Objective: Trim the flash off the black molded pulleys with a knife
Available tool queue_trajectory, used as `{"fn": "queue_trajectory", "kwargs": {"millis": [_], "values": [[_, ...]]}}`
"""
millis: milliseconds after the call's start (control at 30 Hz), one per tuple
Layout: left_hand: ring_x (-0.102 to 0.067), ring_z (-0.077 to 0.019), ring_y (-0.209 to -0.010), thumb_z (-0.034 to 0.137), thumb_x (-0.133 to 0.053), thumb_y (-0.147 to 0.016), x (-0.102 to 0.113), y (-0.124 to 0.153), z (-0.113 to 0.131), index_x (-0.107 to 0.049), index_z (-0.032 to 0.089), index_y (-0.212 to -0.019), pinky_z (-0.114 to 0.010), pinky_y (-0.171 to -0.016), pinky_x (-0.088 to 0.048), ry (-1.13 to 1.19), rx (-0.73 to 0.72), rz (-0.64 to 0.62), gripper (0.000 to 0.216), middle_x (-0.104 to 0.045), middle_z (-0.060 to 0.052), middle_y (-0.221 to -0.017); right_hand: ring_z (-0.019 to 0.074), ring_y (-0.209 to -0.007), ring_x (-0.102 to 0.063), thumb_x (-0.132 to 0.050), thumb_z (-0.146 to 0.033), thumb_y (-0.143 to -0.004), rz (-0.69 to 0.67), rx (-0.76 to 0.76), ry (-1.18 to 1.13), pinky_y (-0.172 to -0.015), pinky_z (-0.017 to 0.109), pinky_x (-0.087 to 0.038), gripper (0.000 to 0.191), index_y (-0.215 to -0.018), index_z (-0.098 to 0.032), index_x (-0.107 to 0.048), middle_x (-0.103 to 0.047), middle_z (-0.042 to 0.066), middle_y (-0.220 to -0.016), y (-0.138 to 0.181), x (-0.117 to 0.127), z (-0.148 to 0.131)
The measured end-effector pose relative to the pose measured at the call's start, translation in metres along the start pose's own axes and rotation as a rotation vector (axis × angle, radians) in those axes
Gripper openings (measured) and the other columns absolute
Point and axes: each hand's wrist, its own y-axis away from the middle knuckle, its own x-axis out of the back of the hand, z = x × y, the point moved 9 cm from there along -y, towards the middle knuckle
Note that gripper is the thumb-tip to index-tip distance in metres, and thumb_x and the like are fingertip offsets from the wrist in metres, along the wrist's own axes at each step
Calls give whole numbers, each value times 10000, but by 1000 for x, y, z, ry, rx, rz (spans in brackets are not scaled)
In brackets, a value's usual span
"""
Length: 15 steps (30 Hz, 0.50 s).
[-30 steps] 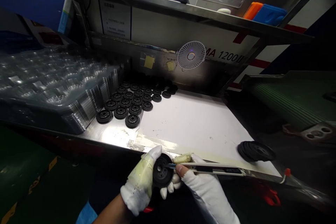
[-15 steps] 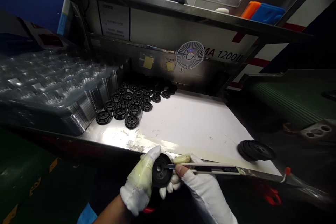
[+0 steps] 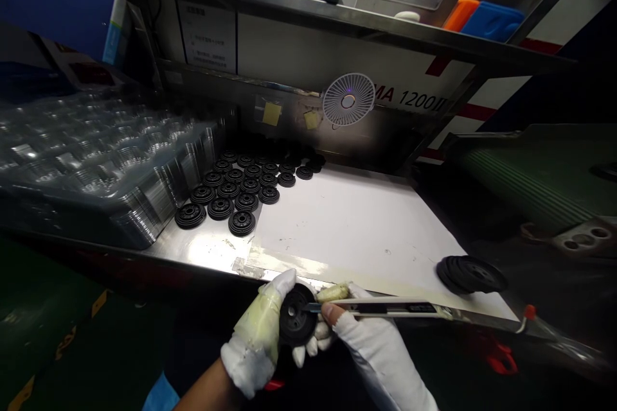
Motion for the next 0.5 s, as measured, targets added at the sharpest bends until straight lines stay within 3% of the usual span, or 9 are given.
{"fn": "queue_trajectory", "kwargs": {"millis": [133, 267, 367, 500], "values": [[-492, -118, -414, 575, -285, -781, 0, -1, -8, -571, 78, -640, -181, -310, -210, 3, 79, -34, 591, -533, -77, -490, 154, -542, -561, -601, -464, -745, -7, 63, 15, -610, 300, -445, 396, -541, -124, -599, -580, 39, -542, 1, -1, -6], [-466, -107, -389, 571, -315, -793, 24, 0, 6, -594, 83, -842, -209, -387, -323, -79, -26, 150, 564, -569, -60, -506, 84, -418, -450, -642, -402, -729, 207, 140, 186, -438, 224, -371, 307, -583, -143, -565, -528, -16, -496, 9, 30, -21], [-563, -126, -579, 489, -421, -803, 28, 6, 31, -543, 177, -1098, -266, -613, -445, -113, -164, 177, 446, -629, -46, -730, 85, -417, -444, -646, -407, -724, 287, 198, 249, -406, 214, -357, 245, -737, -168, -597, -521, -31, -530, 19, 51, -40], [-542, -185, -960, 267, -609, -732, 10, 14, 55, -516, 241, -1161, -347, -915, -371, -178, -269, 18, 440, -569, -55, -1088, 183, -647, -588, -677, -395, -682, 271, 245, 272, -593, 306, -481, 308, -903, -182, -648, -617, 50, -729, 27, 69, -63]]}}
